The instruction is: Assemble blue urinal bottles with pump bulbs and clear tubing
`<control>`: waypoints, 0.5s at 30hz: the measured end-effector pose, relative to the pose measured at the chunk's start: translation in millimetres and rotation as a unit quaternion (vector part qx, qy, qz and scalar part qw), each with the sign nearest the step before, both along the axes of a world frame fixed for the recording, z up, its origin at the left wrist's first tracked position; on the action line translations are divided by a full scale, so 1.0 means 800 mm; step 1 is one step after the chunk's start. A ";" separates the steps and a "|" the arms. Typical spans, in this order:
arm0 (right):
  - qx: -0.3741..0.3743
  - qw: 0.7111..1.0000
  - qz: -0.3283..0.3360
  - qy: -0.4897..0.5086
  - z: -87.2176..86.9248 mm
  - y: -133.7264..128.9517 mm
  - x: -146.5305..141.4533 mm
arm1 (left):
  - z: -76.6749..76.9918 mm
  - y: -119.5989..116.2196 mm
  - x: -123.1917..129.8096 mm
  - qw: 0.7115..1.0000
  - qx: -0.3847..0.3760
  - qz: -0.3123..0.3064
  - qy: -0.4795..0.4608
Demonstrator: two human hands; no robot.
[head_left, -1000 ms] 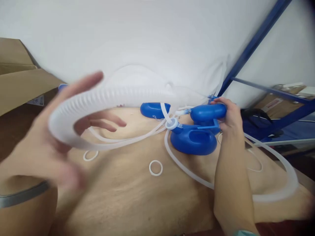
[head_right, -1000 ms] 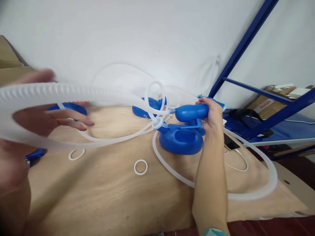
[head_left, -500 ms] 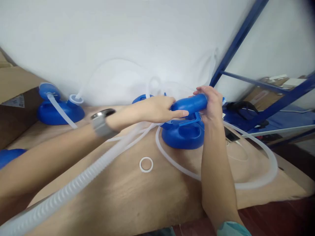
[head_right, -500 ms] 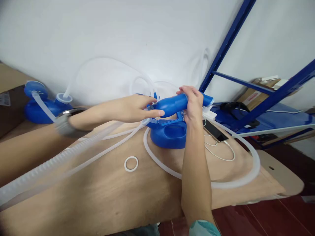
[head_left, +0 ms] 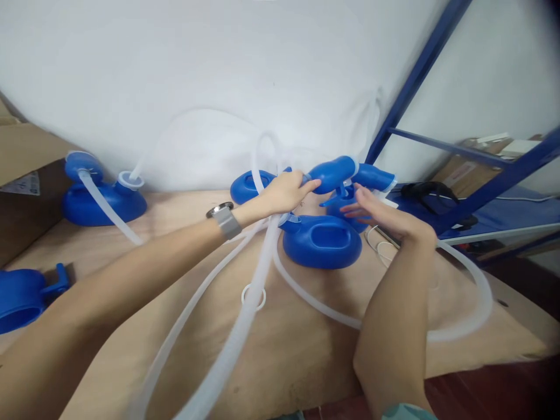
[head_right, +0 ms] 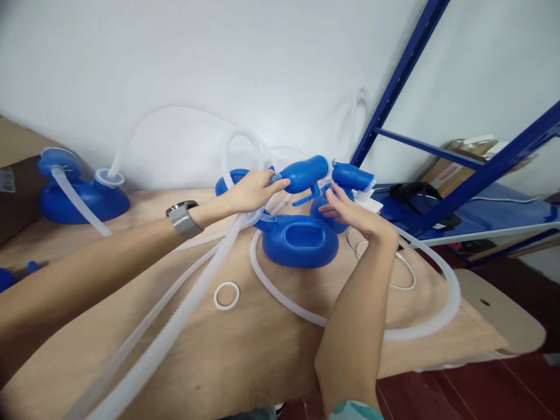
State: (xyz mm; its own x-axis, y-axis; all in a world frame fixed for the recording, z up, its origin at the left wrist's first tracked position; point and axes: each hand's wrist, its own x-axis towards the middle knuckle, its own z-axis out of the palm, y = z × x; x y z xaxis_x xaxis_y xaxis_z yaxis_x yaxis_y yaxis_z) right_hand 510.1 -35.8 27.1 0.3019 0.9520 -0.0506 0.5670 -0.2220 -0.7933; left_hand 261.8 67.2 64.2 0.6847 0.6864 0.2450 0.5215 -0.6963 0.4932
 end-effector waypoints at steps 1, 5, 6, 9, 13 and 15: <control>-0.037 0.999 0.022 0.021 0.000 -0.006 0.003 | -0.004 0.001 0.004 1.000 0.013 0.015 0.006; -0.081 0.990 0.107 -0.042 0.004 -0.007 0.006 | -0.020 -0.010 0.020 0.998 0.044 0.027 0.030; -0.082 0.987 0.125 -0.059 0.004 -0.003 0.005 | -0.024 -0.016 0.024 0.998 0.054 0.024 0.036; -0.077 0.982 0.156 -0.078 0.000 0.010 0.001 | -0.032 -0.040 0.040 0.993 0.092 0.027 0.073; -0.061 0.983 0.156 -0.078 -0.004 0.017 -0.010 | -0.035 -0.077 0.049 0.987 0.091 0.040 0.130; -0.037 0.986 0.145 -0.076 -0.005 0.018 -0.015 | -0.030 -0.091 0.042 0.987 0.084 0.035 0.135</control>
State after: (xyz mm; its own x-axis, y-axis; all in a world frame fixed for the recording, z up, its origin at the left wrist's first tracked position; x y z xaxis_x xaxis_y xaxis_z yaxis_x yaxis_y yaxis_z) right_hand 498.2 -21.1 23.1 0.0264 0.9947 -0.0991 0.7257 -0.0873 -0.6825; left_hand 295.8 -5.8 40.3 0.6926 0.7002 0.1735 0.6684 -0.7133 0.2106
